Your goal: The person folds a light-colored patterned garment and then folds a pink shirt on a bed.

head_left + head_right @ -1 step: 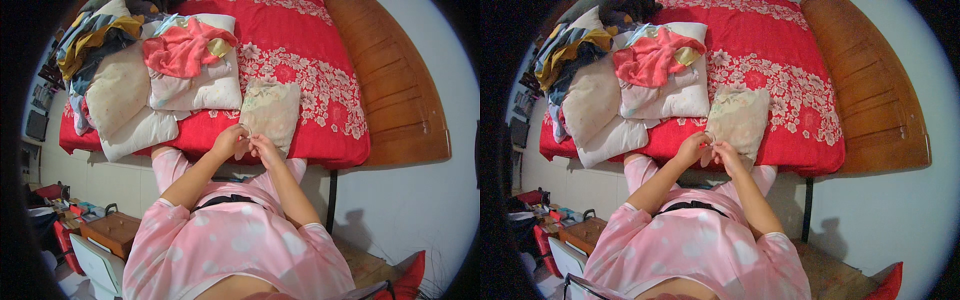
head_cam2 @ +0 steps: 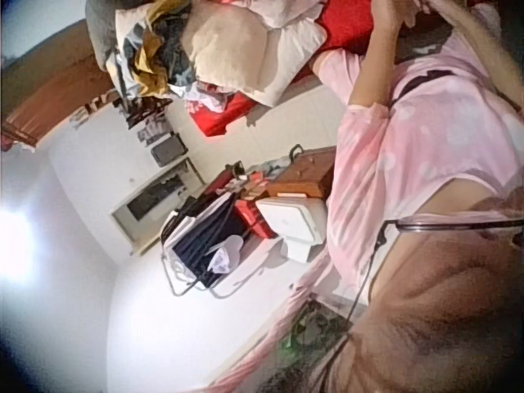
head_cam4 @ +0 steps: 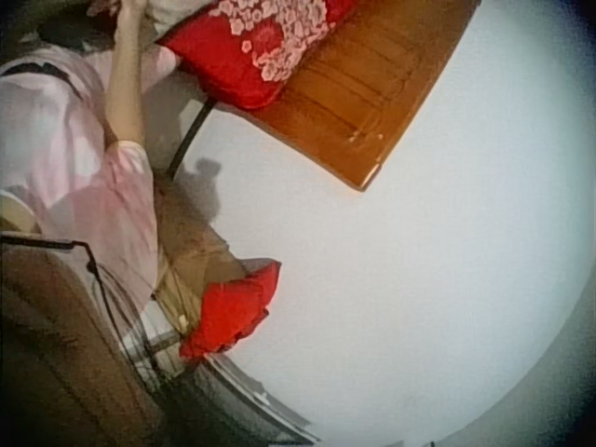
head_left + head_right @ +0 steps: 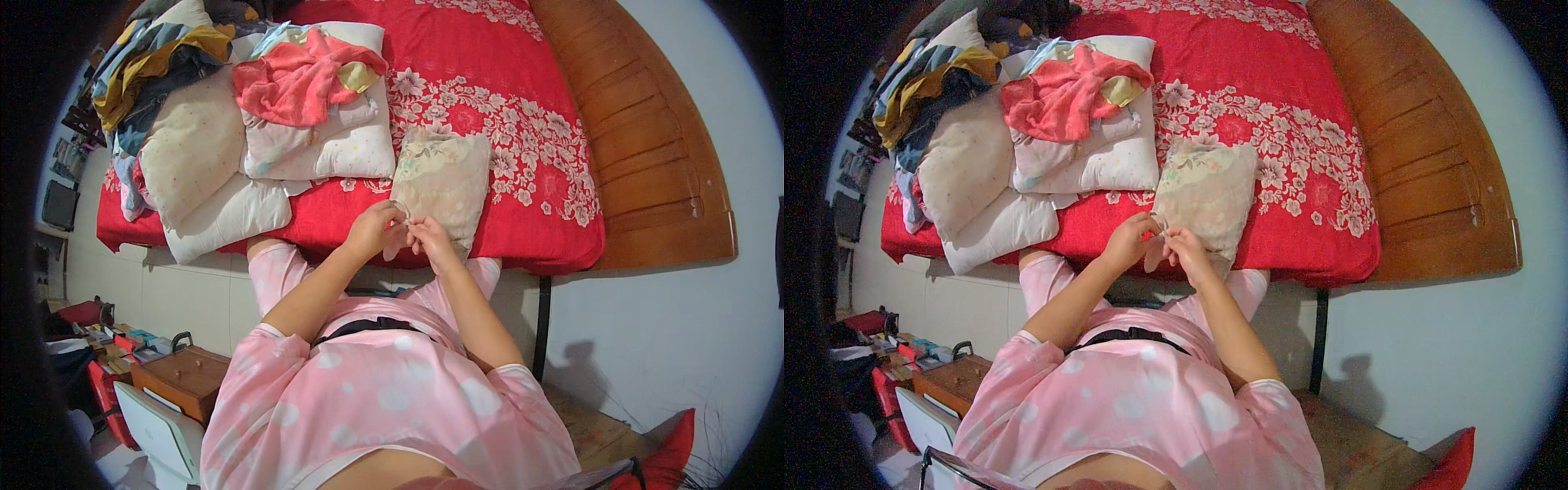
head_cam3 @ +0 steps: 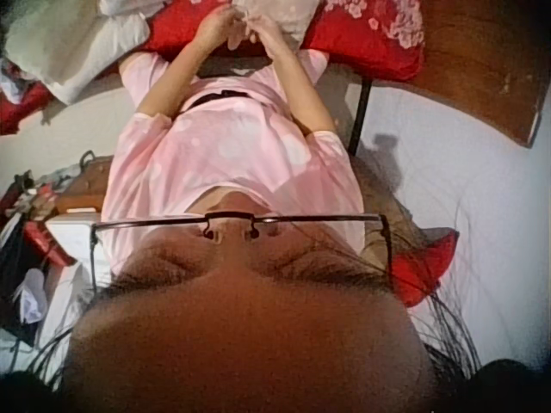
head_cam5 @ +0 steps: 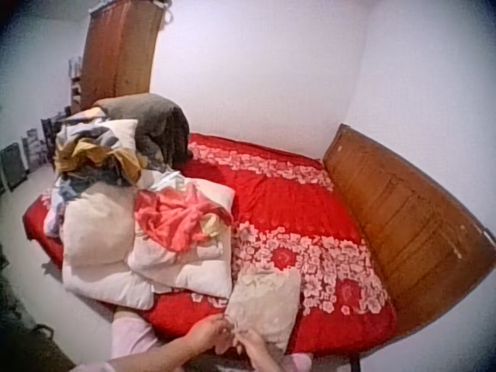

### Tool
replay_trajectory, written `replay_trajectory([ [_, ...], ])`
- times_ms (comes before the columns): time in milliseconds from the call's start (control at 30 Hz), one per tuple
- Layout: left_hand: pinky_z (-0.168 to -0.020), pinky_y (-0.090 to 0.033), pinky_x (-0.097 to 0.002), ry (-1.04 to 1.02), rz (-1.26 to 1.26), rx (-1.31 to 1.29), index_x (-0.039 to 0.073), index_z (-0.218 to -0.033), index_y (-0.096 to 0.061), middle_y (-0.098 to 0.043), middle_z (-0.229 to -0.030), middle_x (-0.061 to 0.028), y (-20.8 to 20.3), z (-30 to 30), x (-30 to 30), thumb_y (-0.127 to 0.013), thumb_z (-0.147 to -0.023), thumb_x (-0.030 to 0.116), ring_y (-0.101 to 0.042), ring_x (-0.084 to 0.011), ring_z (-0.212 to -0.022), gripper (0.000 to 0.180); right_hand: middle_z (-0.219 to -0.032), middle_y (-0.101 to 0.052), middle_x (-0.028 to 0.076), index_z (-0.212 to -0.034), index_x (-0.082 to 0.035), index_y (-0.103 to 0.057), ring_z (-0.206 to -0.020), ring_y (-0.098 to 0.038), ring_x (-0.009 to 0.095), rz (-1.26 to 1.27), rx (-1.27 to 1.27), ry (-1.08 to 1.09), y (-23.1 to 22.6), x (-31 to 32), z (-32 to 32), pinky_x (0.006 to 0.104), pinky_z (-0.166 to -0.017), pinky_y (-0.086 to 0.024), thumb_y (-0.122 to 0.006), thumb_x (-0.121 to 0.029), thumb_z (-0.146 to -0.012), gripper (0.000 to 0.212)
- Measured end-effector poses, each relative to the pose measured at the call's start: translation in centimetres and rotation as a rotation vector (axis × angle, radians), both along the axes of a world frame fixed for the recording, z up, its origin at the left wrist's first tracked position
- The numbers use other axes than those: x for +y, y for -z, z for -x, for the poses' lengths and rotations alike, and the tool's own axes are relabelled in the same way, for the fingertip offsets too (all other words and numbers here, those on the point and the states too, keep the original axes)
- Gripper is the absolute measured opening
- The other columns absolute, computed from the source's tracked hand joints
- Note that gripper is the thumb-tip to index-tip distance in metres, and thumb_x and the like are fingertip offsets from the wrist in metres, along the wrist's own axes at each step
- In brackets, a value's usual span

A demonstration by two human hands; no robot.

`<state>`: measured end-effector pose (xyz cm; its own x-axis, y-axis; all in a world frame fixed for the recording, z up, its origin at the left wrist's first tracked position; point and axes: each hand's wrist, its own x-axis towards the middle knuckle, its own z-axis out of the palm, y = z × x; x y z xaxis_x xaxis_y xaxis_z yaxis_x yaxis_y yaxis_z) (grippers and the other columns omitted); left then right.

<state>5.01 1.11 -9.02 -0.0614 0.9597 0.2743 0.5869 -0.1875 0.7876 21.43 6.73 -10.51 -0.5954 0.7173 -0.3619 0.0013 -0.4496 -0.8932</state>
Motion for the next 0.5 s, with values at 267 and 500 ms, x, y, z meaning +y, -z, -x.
replay_trajectory([
  [267,-0.071,-0.045,-0.0379,-0.083,0.119,0.287,0.008,-0.076,-0.060,-0.057,-0.081,-0.0077,2.4,1.7,-0.2,-0.066,-0.067,0.008,-0.055,-0.0285,-0.082,0.010,-0.074,-0.061,0.014,-0.092,-0.002,-0.055,-0.069,-0.061,0.025,-0.889,-0.561,-0.153,2.0,0.6,-1.3,0.0351,-0.062,-0.047,-0.054,-0.010,-0.083,0.011],
  [500,-0.071,-0.045,-0.0377,-0.058,0.133,0.121,0.004,-0.079,-0.058,-0.057,-0.081,-0.0113,2.7,3.1,0.0,-0.066,-0.071,0.011,-0.057,-0.0299,-0.080,0.013,-0.069,-0.060,0.009,-0.093,-0.003,-0.057,-0.060,-0.059,0.016,-1.066,-0.479,0.234,3.5,2.0,-6.6,0.0281,-0.052,-0.047,-0.056,-0.006,-0.083,0.010],
])
